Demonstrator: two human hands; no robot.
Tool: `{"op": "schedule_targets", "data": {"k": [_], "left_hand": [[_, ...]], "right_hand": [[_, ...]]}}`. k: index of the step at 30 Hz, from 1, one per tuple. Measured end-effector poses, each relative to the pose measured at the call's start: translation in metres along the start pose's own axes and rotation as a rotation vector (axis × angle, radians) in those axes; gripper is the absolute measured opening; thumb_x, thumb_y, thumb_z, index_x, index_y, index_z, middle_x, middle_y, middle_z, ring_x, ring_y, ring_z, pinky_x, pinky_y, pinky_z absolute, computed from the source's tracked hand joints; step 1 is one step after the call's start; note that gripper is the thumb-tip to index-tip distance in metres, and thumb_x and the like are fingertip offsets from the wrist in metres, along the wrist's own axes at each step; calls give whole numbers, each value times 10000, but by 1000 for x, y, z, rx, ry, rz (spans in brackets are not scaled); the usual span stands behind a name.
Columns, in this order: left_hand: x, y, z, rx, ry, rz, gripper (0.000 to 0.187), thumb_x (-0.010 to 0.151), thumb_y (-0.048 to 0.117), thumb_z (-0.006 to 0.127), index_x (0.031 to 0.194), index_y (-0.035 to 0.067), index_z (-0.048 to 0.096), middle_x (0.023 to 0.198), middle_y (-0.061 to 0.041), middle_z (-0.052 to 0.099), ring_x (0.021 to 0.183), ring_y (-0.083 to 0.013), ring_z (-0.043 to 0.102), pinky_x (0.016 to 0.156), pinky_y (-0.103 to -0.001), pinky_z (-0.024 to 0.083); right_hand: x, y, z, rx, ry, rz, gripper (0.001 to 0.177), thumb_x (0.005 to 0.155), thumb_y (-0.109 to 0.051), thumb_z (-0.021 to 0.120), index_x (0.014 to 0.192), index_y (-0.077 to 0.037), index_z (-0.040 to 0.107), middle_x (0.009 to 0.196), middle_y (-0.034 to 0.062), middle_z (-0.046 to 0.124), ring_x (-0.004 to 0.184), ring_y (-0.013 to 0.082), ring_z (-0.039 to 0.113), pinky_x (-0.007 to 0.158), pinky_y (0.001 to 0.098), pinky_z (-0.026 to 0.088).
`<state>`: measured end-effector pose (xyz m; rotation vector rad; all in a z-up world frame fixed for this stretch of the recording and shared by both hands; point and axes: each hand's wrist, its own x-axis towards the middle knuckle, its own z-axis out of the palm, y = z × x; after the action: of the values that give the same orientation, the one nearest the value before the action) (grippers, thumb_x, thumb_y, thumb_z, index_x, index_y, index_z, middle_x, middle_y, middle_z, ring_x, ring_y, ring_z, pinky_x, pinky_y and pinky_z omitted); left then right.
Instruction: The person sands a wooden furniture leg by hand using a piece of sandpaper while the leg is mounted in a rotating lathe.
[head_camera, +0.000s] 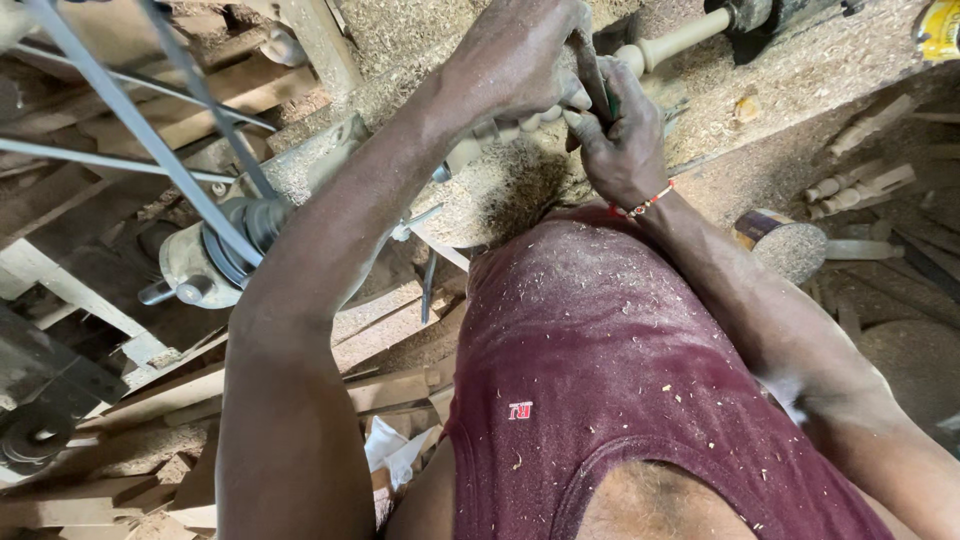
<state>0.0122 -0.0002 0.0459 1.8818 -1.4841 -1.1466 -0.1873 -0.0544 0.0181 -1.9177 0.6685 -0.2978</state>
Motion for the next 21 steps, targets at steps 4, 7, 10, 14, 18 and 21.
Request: {"op": "schedule_targets", "data": {"k": [4, 7, 10, 14, 18, 21], "left_hand": [[-4, 19, -9, -99, 7, -69, 292, 885, 110, 768, 1074, -68, 633, 520, -97, 639, 390, -136, 673, 301, -249, 513], [-4, 28, -13, -85, 1, -115, 224, 858, 138, 790, 1022, 10, 706, 526, -97, 657, 397, -139, 667, 298, -255, 531], [-3, 26, -12, -58, 23, -67, 209, 839, 171, 832, 981, 41, 749, 544, -98, 679, 411, -131, 672, 334, -244, 541], [9, 9, -1, 26, 154, 118, 317, 734, 229, 925, 922, 32, 763, 554, -101, 687, 453, -143, 689, 368, -251, 537], [11, -9, 5, -101, 35, -32, 259, 799, 200, 843, 971, 44, 727, 594, -91, 688, 514, -150, 733, 415, -242, 588], [18, -15, 5, 25, 145, 183, 348, 693, 211, 956, 841, -3, 725, 645, -103, 660, 569, -186, 685, 440, -290, 545]], "right_hand": [[1, -4, -4, 14, 8, -34, 376, 1051, 10, 653, 1408, 14, 534, 993, 108, 733, 804, 177, 740, 695, 317, 649], [3, -8, -7, 3, 22, -50, 360, 1039, 32, 658, 1382, -2, 554, 994, 91, 696, 821, 176, 742, 708, 319, 652], [3, -10, -8, 29, 29, -40, 333, 1048, 37, 664, 1361, -10, 562, 1053, 82, 653, 861, 173, 735, 712, 312, 664], [2, -7, -8, -27, 57, -204, 335, 1055, 80, 649, 1365, -2, 549, 1084, 113, 668, 1007, 206, 730, 834, 340, 642], [-1, -2, -3, -30, 45, -82, 402, 1042, 39, 640, 1429, 9, 536, 1002, 92, 718, 821, 174, 732, 688, 315, 629], [-2, 3, 1, -88, 29, -34, 381, 1077, -12, 638, 1440, 8, 524, 925, 105, 726, 735, 165, 726, 608, 301, 629]]}}
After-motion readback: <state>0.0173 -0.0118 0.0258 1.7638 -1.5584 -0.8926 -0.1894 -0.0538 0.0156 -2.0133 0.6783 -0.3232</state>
